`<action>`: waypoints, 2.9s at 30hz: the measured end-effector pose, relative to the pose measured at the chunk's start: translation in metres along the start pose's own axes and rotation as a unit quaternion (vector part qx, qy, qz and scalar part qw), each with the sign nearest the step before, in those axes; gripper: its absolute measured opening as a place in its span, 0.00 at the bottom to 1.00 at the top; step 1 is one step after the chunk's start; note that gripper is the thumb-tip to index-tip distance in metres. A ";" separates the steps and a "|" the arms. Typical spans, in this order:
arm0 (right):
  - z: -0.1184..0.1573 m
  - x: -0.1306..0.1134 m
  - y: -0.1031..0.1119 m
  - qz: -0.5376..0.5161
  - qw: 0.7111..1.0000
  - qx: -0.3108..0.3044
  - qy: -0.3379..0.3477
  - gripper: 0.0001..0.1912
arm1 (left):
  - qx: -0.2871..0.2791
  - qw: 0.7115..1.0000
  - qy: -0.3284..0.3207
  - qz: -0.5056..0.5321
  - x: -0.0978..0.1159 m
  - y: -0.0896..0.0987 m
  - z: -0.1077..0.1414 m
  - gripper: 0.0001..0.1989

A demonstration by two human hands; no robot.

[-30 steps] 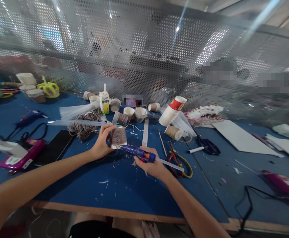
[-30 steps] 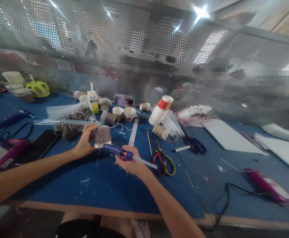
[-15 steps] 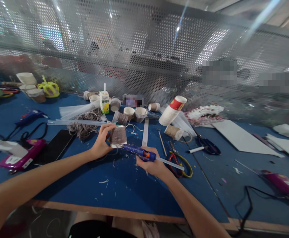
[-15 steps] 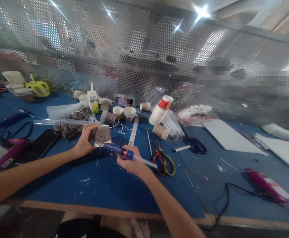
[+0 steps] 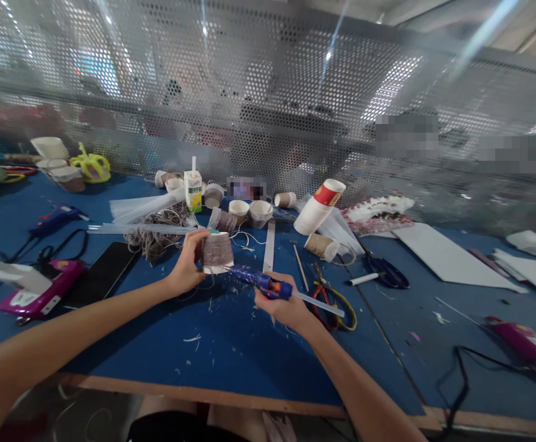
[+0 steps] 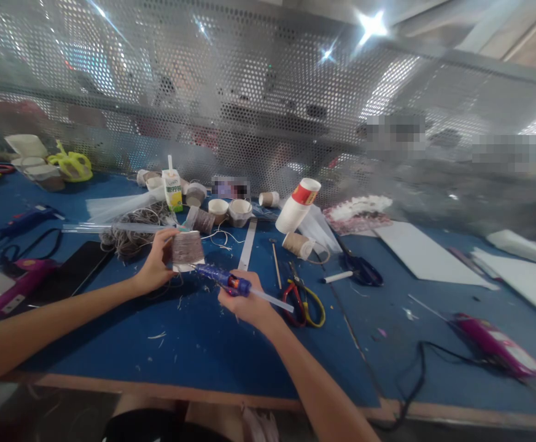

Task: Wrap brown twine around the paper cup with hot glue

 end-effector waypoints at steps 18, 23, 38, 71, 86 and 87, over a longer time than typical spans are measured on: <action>0.001 -0.004 0.003 -0.004 1.000 -0.011 0.000 0.11 | -0.037 0.995 0.052 0.083 -0.010 -0.008 -0.001 0.39; 0.001 -0.006 0.005 -0.004 1.000 -0.006 0.009 0.11 | -0.023 0.994 0.040 0.096 -0.009 -0.007 -0.002 0.40; 0.002 -0.003 0.008 -0.053 0.999 0.007 -0.011 0.10 | -0.029 0.993 0.051 0.103 -0.011 -0.005 -0.005 0.40; 0.000 -0.004 0.007 -0.035 0.999 -0.005 0.033 0.13 | -0.071 0.947 0.226 0.215 -0.056 -0.011 0.008 0.48; 0.008 -0.034 0.022 -0.023 0.988 0.085 0.125 0.07 | -0.293 0.679 0.398 0.543 -0.035 -0.064 0.039 0.40; 0.008 -0.034 0.023 -0.014 0.989 0.088 0.121 0.08 | -0.293 0.680 0.402 0.539 -0.036 -0.065 0.040 0.40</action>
Point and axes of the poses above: each hand's wrist, its own z-axis away from the middle knuckle, its own y-axis out of the back of the hand, x = y × z, the point moved 9 cm from there along -z, towards the middle knuckle, and after that the axes turned 2 degrees about y, right-handed, at the moved point
